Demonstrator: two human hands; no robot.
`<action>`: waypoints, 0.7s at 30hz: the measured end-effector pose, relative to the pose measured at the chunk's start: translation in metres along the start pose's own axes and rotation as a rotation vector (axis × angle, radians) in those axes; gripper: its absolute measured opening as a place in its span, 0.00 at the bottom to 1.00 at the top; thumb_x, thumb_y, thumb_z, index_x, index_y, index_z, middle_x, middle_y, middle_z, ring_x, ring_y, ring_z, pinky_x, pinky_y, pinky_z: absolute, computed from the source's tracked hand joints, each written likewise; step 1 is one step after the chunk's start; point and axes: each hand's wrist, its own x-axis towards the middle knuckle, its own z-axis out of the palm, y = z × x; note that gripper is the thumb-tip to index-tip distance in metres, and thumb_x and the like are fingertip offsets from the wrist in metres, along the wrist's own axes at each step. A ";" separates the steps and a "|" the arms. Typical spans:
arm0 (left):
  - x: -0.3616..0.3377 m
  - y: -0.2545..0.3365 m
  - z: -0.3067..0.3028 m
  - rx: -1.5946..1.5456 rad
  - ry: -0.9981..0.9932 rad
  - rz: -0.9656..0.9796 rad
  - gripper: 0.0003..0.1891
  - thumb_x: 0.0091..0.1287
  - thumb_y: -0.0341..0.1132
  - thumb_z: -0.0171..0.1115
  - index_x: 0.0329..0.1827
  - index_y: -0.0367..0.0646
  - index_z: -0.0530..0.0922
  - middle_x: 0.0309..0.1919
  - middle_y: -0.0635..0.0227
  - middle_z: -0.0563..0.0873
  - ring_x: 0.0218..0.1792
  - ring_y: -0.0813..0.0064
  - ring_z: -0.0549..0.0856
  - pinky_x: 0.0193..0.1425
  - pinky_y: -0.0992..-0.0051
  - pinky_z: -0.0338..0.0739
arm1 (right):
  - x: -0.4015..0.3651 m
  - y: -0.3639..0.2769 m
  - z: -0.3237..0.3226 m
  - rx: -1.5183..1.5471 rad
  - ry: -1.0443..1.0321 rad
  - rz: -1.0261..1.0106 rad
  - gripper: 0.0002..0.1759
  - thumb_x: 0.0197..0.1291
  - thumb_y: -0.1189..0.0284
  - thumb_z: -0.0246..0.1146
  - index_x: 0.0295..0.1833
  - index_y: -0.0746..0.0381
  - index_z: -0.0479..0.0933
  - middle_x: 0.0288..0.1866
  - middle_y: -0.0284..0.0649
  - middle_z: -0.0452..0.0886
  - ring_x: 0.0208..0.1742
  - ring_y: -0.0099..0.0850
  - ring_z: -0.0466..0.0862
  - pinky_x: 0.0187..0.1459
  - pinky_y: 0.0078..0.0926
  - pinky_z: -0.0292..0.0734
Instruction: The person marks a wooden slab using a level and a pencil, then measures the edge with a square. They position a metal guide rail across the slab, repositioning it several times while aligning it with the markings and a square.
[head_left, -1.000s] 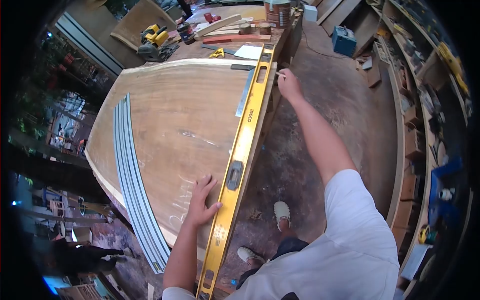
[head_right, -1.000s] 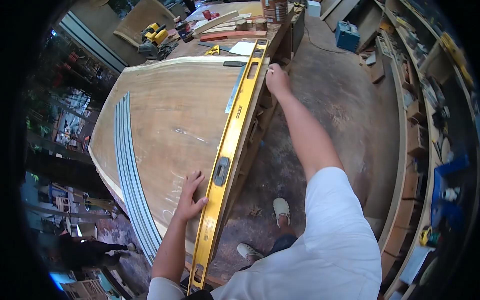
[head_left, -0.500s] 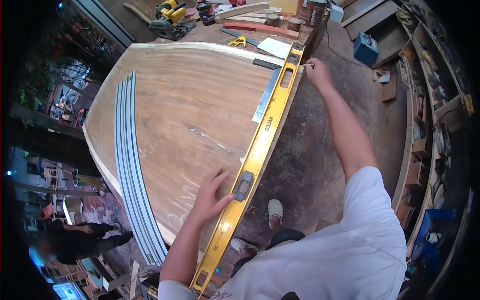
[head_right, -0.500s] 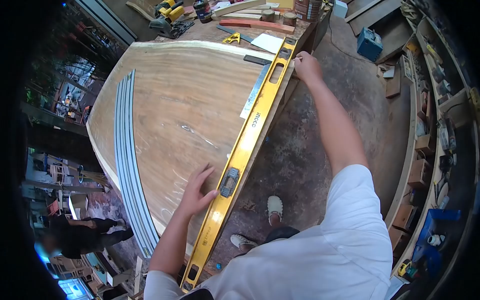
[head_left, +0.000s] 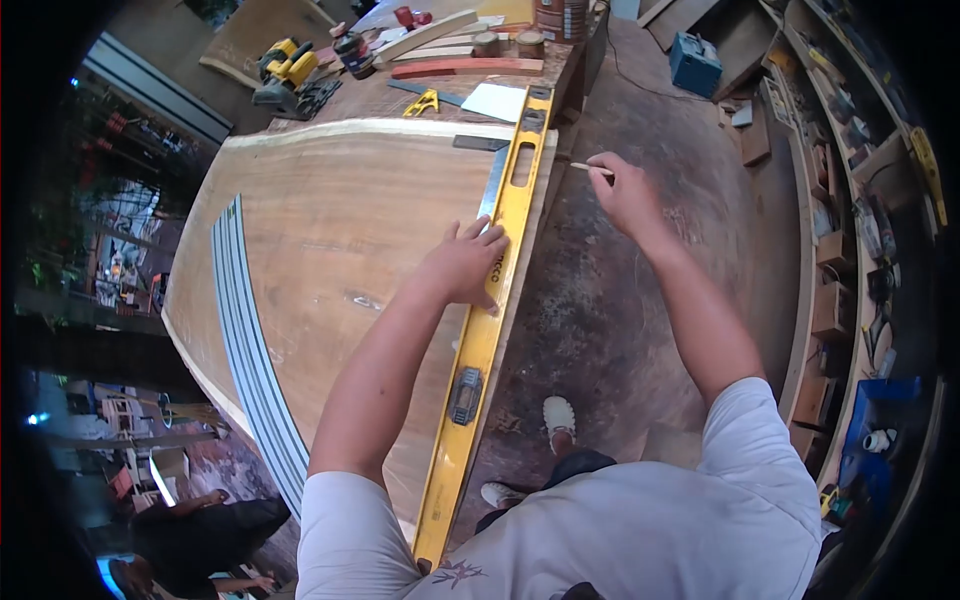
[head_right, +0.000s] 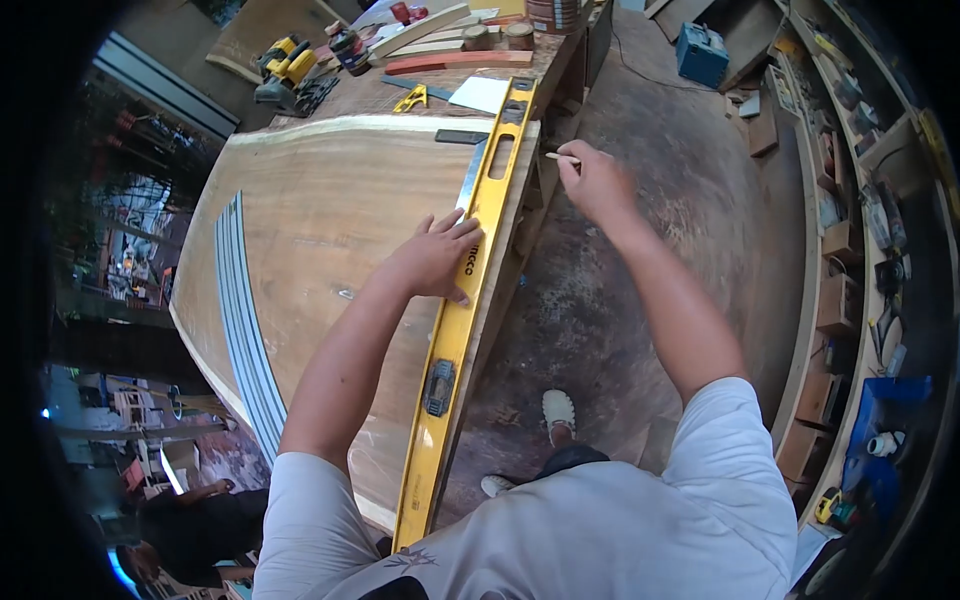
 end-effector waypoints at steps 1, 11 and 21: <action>0.001 0.000 -0.002 0.000 -0.015 -0.003 0.53 0.37 0.50 0.78 0.70 0.46 0.60 0.71 0.66 0.60 0.74 0.64 0.51 0.75 0.50 0.47 | -0.003 0.000 -0.003 0.014 -0.024 0.014 0.13 0.59 0.63 0.58 0.46 0.55 0.78 0.40 0.47 0.83 0.44 0.47 0.81 0.43 0.41 0.76; 0.009 -0.002 0.001 0.026 0.005 0.012 0.52 0.37 0.44 0.78 0.69 0.46 0.60 0.70 0.65 0.61 0.73 0.63 0.54 0.74 0.52 0.49 | 0.016 0.008 0.012 0.009 -0.044 0.019 0.12 0.59 0.64 0.58 0.45 0.57 0.77 0.39 0.51 0.81 0.43 0.50 0.80 0.43 0.44 0.75; 0.011 -0.013 0.016 -0.117 0.111 0.066 0.52 0.35 0.39 0.80 0.67 0.43 0.60 0.69 0.60 0.62 0.69 0.59 0.61 0.72 0.63 0.58 | 0.070 0.022 0.056 0.029 -0.024 -0.021 0.12 0.57 0.66 0.57 0.45 0.57 0.78 0.39 0.49 0.82 0.44 0.49 0.81 0.46 0.44 0.76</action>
